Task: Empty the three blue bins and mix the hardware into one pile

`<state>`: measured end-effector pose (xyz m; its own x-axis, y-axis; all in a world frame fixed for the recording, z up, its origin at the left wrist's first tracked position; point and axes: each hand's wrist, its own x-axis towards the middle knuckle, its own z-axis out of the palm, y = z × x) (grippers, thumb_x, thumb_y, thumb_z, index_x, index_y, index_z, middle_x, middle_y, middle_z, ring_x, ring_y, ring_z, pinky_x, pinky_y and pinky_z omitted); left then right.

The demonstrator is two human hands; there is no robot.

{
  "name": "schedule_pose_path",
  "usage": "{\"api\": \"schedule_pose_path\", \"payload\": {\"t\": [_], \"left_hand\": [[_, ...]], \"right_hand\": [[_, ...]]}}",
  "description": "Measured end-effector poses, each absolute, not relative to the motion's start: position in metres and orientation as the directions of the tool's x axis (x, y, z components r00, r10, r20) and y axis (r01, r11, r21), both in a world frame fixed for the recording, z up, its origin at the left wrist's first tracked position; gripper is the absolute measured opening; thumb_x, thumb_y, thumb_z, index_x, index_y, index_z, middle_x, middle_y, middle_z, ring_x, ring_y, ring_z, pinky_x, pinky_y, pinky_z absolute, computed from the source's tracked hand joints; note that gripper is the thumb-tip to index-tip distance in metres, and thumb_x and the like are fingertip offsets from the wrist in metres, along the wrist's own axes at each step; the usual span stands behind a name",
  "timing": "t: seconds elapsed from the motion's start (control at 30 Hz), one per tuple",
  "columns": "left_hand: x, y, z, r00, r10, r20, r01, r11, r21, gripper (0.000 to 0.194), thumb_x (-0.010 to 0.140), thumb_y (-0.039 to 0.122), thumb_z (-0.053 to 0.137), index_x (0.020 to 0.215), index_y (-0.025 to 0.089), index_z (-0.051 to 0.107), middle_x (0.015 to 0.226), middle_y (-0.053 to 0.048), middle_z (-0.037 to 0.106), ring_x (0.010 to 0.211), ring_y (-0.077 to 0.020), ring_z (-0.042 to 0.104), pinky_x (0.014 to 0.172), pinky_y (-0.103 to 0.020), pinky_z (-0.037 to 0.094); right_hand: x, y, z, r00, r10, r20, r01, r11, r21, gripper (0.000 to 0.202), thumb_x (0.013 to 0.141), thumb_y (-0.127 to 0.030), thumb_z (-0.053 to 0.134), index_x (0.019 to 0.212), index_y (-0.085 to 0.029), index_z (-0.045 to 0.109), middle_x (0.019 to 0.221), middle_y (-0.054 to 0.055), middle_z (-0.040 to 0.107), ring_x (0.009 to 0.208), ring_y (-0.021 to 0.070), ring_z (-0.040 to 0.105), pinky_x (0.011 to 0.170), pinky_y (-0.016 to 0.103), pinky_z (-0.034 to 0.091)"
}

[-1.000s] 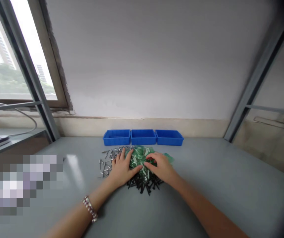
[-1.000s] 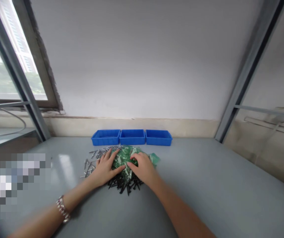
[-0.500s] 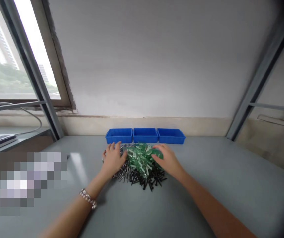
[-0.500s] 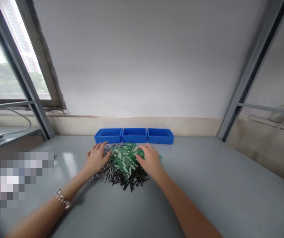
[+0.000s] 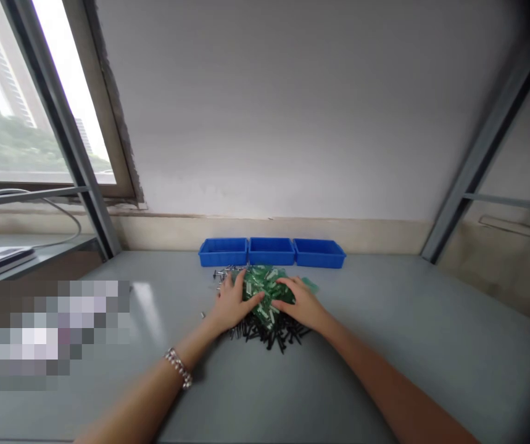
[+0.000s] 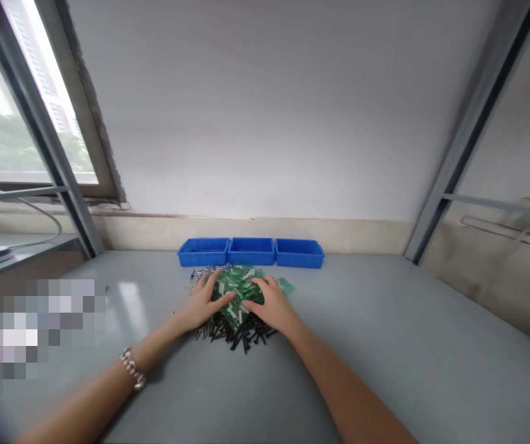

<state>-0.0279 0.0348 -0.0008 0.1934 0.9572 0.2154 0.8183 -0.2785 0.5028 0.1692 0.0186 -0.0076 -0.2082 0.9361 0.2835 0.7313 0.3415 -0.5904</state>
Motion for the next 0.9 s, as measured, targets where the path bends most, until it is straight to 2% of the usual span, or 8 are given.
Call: {"api": "schedule_pose_path", "payload": {"t": [0.1,0.2,0.33,0.47,0.57,0.7,0.8,0.9], "left_hand": [[-0.023,0.032,-0.001,0.178,0.974,0.139,0.851,-0.223,0.475,0.075,0.073,0.061,0.044,0.133,0.021,0.025,0.137,-0.021,0.021,0.127,-0.0379,0.018,0.094,-0.055,0.026],[-0.024,0.032,0.002,0.104,0.985,0.134,0.888,-0.153,0.433,0.065,0.074,0.057,0.043,0.128,0.022,0.034,0.139,-0.021,0.016,0.127,-0.0388,0.016,0.093,-0.057,0.023],[-0.026,0.031,0.006,0.077,0.984,0.162,0.913,-0.135,0.386,0.055,0.075,0.051,0.044,0.116,0.014,0.041,0.136,-0.022,0.018,0.125,-0.0381,0.022,0.092,-0.054,0.028],[-0.028,0.028,0.008,0.089,0.973,0.212,0.913,-0.165,0.374,0.046,0.076,0.049,0.042,0.104,0.013,0.042,0.128,-0.020,0.030,0.118,-0.0361,0.032,0.087,-0.052,0.034],[-0.029,0.027,0.007,0.173,0.956,0.236,0.884,-0.256,0.391,0.035,0.078,0.044,0.041,0.095,0.014,0.043,0.120,-0.017,0.037,0.113,-0.0323,0.038,0.086,-0.048,0.036],[-0.029,0.028,0.005,0.257,0.916,0.309,0.838,-0.370,0.401,0.027,0.079,0.039,0.041,0.091,0.015,0.045,0.111,-0.014,0.041,0.104,-0.0274,0.044,0.085,-0.044,0.038],[-0.029,0.027,0.008,0.240,0.917,0.319,0.845,-0.359,0.397,0.029,0.081,0.043,0.038,0.089,0.017,0.047,0.103,-0.011,0.046,0.098,-0.0256,0.047,0.084,-0.043,0.039],[-0.033,0.031,0.012,0.177,0.920,0.349,0.885,-0.304,0.352,0.033,0.084,0.043,0.034,0.100,0.017,0.048,0.109,-0.011,0.048,0.105,-0.0275,0.045,0.086,-0.045,0.037]], "right_hand": [[0.168,0.021,-0.008,-0.205,0.923,0.325,0.742,0.363,-0.563,0.046,0.074,-0.038,0.056,0.115,-0.018,0.047,0.117,0.011,0.045,0.112,0.0241,0.043,0.089,0.037,0.037],[0.171,0.021,-0.003,-0.166,0.921,0.351,0.770,0.344,-0.538,0.042,0.076,-0.035,0.054,0.114,-0.017,0.048,0.113,0.011,0.047,0.109,0.0234,0.044,0.089,0.038,0.036],[0.177,0.017,0.009,-0.136,0.921,0.365,0.796,0.321,-0.513,0.038,0.075,-0.035,0.056,0.110,-0.020,0.051,0.112,0.009,0.048,0.108,0.0244,0.043,0.090,0.042,0.034],[0.170,0.002,0.023,-0.283,0.907,0.312,0.744,0.413,-0.525,0.042,0.072,-0.044,0.060,0.109,-0.025,0.052,0.112,0.007,0.048,0.109,0.0249,0.041,0.089,0.042,0.034],[0.157,-0.010,0.026,-0.446,0.856,0.262,0.693,0.515,-0.505,0.048,0.069,-0.050,0.061,0.110,-0.028,0.053,0.111,0.005,0.048,0.109,0.0246,0.040,0.091,0.041,0.033],[0.147,-0.016,0.020,-0.505,0.829,0.240,0.678,0.554,-0.484,0.043,0.068,-0.033,0.065,0.108,-0.026,0.053,0.106,0.005,0.048,0.104,0.0218,0.043,0.088,0.036,0.036],[0.145,-0.015,0.017,-0.487,0.822,0.294,0.674,0.568,-0.473,0.038,0.067,-0.019,0.060,0.105,-0.024,0.053,0.100,0.004,0.050,0.101,0.0205,0.044,0.087,0.035,0.036],[0.145,-0.014,0.016,-0.471,0.802,0.369,0.653,0.597,-0.465,0.040,0.067,-0.013,0.055,0.106,-0.022,0.053,0.099,0.004,0.053,0.100,0.0198,0.045,0.088,0.035,0.035]]}}
